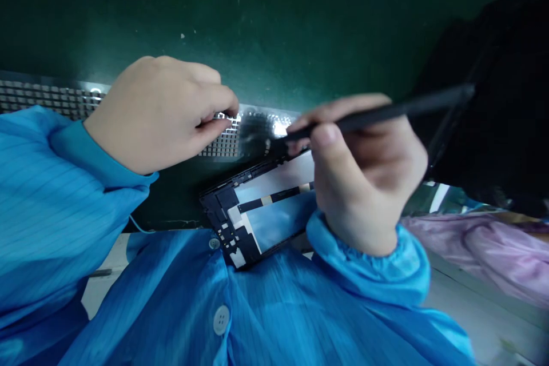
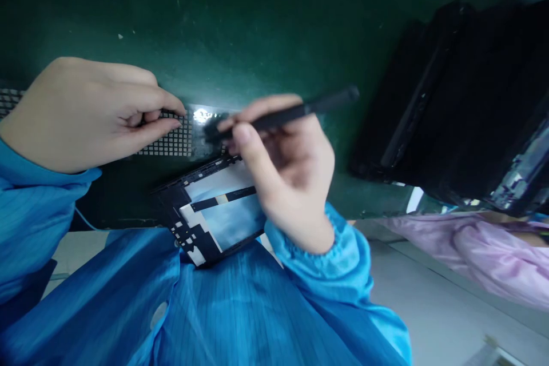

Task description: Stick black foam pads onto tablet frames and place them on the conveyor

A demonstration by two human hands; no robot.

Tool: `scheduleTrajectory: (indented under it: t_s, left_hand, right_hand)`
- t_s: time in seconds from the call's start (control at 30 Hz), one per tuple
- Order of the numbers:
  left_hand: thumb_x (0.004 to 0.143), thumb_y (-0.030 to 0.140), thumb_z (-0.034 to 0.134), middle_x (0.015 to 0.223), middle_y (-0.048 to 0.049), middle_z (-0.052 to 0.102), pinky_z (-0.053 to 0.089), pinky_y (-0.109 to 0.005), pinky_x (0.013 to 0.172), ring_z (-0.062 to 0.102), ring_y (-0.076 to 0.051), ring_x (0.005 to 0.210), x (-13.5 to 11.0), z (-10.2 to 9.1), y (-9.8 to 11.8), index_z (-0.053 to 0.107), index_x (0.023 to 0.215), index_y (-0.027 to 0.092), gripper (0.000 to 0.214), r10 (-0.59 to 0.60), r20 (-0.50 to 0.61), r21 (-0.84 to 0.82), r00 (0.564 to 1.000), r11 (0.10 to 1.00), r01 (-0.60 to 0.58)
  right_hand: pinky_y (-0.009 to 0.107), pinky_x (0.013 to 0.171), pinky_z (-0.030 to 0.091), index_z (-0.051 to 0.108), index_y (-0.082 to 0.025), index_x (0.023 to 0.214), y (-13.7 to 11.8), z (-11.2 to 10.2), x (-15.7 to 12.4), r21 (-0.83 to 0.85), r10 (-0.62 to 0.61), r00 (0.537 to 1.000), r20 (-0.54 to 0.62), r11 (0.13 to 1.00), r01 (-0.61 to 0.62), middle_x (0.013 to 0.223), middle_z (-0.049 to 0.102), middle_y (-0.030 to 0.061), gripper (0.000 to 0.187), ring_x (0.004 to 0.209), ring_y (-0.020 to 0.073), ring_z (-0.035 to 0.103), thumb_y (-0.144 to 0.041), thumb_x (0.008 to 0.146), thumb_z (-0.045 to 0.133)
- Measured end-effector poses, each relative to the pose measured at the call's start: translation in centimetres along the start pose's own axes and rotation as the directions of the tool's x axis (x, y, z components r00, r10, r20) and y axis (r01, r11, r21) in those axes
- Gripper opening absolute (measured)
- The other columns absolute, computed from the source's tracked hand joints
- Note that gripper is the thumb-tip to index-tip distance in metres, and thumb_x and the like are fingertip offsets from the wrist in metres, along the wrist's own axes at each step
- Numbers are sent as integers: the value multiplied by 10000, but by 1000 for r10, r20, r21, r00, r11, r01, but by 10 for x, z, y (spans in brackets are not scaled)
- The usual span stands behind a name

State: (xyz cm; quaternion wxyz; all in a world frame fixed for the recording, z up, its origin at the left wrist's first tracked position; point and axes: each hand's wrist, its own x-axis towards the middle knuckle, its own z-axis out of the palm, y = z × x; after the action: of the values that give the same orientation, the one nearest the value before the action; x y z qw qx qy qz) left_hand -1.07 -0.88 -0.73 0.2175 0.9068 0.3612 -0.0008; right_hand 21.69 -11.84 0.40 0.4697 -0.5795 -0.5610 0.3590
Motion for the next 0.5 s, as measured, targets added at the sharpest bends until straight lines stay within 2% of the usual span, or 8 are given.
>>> scheduleTrajectory:
  t_s: [0.07,0.13,0.2,0.3,0.4,0.5]
  left_hand:
    - [1080,421,420,905,-54,744,446,-383,732,635,-230,778,0,0,0,833,1198,312,443,0,-3,-4,1000,1000,0]
    - [1084,430,447,899,-49,744,419,-367,707,633,-221,773,0,-1,0,833,1174,310,414,-13,-6,-1,1000,1000,13]
    - [1086,431,481,900,-44,744,405,-362,691,634,-219,771,1,-2,1,834,1163,304,383,-19,-5,8,1000,1000,19]
    - [1103,410,489,924,-45,756,400,-369,686,645,-227,787,1,-4,3,834,1191,295,374,-17,3,5,1000,1000,17]
    - [1106,413,490,932,-46,762,400,-373,703,634,-226,787,0,-5,4,835,1184,288,374,-12,1,-4,1000,1000,12]
    - [1105,422,463,932,-39,758,373,-365,707,602,-207,777,0,-5,3,830,1183,292,397,-16,-8,-22,1000,1000,16]
  right_hand:
    - [368,774,700,739,-299,1164,-1,5,-30,-17,-8,993,-120,1000,6,1008,781,30,120,908,198,772,-233,1065,731]
    - [389,798,709,713,-270,1185,1,12,-52,-42,-44,985,-169,998,37,999,760,44,142,955,210,772,-201,1063,694]
    - [382,814,714,693,-246,1210,6,19,-63,-53,-108,981,-160,993,101,1011,763,56,200,974,203,776,-135,1044,672]
    - [355,833,719,679,-229,1233,10,23,-64,-76,-156,979,-130,986,147,1041,768,63,276,1001,187,784,-62,1014,670]
    - [346,842,720,669,-222,1245,8,22,-64,-94,-156,982,-110,985,146,1066,764,68,313,1021,181,788,-34,995,677]
    - [384,886,722,672,-208,1269,-2,15,-62,-181,-191,981,-25,966,183,1098,781,87,380,1051,206,801,-12,948,723]
